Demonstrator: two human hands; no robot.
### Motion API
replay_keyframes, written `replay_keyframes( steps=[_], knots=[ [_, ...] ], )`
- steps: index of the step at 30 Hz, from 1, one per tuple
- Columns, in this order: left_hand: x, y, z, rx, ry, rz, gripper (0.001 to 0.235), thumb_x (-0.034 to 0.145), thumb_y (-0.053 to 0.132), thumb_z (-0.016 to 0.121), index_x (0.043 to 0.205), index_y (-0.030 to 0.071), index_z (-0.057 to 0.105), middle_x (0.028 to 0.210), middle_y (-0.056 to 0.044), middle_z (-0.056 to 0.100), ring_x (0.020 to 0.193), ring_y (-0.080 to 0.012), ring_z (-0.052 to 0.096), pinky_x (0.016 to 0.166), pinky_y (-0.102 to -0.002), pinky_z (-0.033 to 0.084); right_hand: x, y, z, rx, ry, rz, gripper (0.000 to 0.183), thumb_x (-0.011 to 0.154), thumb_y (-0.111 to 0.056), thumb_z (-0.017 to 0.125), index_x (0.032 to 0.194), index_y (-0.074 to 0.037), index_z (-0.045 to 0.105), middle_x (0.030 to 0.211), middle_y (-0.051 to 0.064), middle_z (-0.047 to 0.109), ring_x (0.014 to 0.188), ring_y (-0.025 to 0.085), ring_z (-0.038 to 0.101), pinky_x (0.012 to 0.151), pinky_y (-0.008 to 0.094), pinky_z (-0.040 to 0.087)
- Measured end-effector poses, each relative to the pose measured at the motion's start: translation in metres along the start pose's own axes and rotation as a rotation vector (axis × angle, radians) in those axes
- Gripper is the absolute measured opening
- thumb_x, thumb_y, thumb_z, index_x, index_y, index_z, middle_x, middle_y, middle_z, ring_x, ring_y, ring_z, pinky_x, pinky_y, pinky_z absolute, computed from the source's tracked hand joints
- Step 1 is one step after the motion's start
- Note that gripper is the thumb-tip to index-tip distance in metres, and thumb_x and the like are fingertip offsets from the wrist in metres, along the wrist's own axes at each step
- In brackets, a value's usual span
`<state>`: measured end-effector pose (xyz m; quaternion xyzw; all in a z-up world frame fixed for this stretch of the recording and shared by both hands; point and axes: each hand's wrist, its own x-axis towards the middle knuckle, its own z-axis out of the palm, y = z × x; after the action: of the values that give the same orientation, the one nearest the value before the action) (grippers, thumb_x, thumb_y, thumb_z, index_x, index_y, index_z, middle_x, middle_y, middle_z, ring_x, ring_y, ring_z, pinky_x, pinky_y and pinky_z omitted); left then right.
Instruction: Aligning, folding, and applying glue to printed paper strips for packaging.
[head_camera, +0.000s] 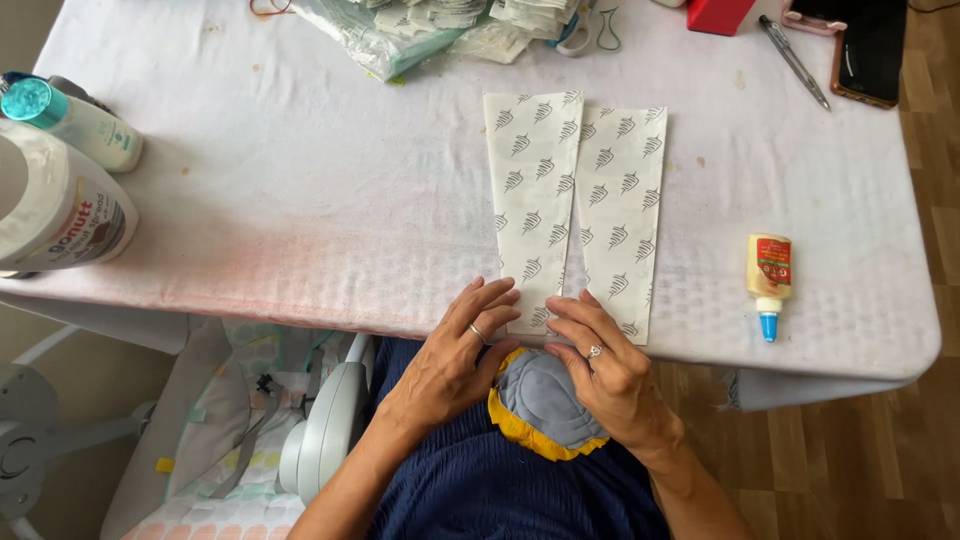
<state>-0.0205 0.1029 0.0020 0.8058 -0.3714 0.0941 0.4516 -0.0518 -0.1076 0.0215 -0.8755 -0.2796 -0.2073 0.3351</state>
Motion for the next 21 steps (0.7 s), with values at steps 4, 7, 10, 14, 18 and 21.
replay_keyframes(
  steps=[4,7,10,14,18,21],
  knots=[
    [-0.006,-0.006,0.004,-0.045,0.081,0.071,0.018,0.099,-0.001,0.066,0.114,-0.003,0.057,0.133,-0.024,0.057,0.124,-0.0368,0.063,0.119,-0.057,0.044,-0.005,-0.002,0.001,0.003,0.043,-0.004,0.02,0.088,0.01,0.074,0.107,0.011,0.068,0.12,0.019,0.068,0.113,0.03,0.07,0.116,0.045,0.051],
    [-0.008,-0.009,0.004,-0.047,0.089,0.102,0.012,0.098,-0.003,0.067,0.109,-0.004,0.06,0.133,-0.028,0.055,0.116,-0.038,0.069,0.119,-0.058,0.044,-0.005,0.0,0.002,0.008,0.056,-0.018,0.015,0.088,0.01,0.074,0.102,0.011,0.068,0.117,0.02,0.068,0.11,0.029,0.071,0.115,0.047,0.052],
    [-0.007,-0.01,0.004,-0.05,0.096,0.12,0.011,0.098,-0.005,0.066,0.108,-0.005,0.061,0.13,-0.027,0.057,0.119,-0.0373,0.065,0.118,-0.057,0.045,-0.004,0.0,0.003,0.016,0.058,-0.002,0.009,0.09,0.009,0.071,0.099,0.011,0.068,0.115,0.021,0.068,0.109,0.03,0.07,0.115,0.048,0.051],
    [-0.004,-0.01,0.016,0.053,0.228,-0.022,0.009,0.093,0.008,0.074,0.088,0.001,0.072,0.114,-0.013,0.073,0.115,-0.0299,0.071,0.109,-0.046,0.052,0.001,-0.004,0.008,0.009,0.112,0.162,0.009,0.094,-0.002,0.07,0.087,0.002,0.069,0.11,0.011,0.073,0.101,0.028,0.075,0.115,0.046,0.045],
    [0.001,0.004,0.019,0.012,0.233,-0.187,0.009,0.091,0.007,0.076,0.087,0.003,0.07,0.115,-0.011,0.07,0.114,-0.0303,0.07,0.102,-0.043,0.056,0.007,-0.005,0.007,0.027,0.118,0.215,0.013,0.094,-0.004,0.071,0.082,0.0,0.066,0.107,0.01,0.072,0.098,0.027,0.076,0.115,0.047,0.045],
    [0.007,0.012,0.012,-0.058,0.235,-0.283,0.012,0.088,0.005,0.077,0.083,0.001,0.067,0.112,-0.014,0.068,0.108,-0.0341,0.071,0.096,-0.045,0.058,0.01,-0.004,0.006,0.052,0.138,0.27,0.015,0.087,-0.003,0.077,0.077,-0.003,0.066,0.104,0.007,0.071,0.095,0.025,0.077,0.113,0.045,0.048]
  ],
)
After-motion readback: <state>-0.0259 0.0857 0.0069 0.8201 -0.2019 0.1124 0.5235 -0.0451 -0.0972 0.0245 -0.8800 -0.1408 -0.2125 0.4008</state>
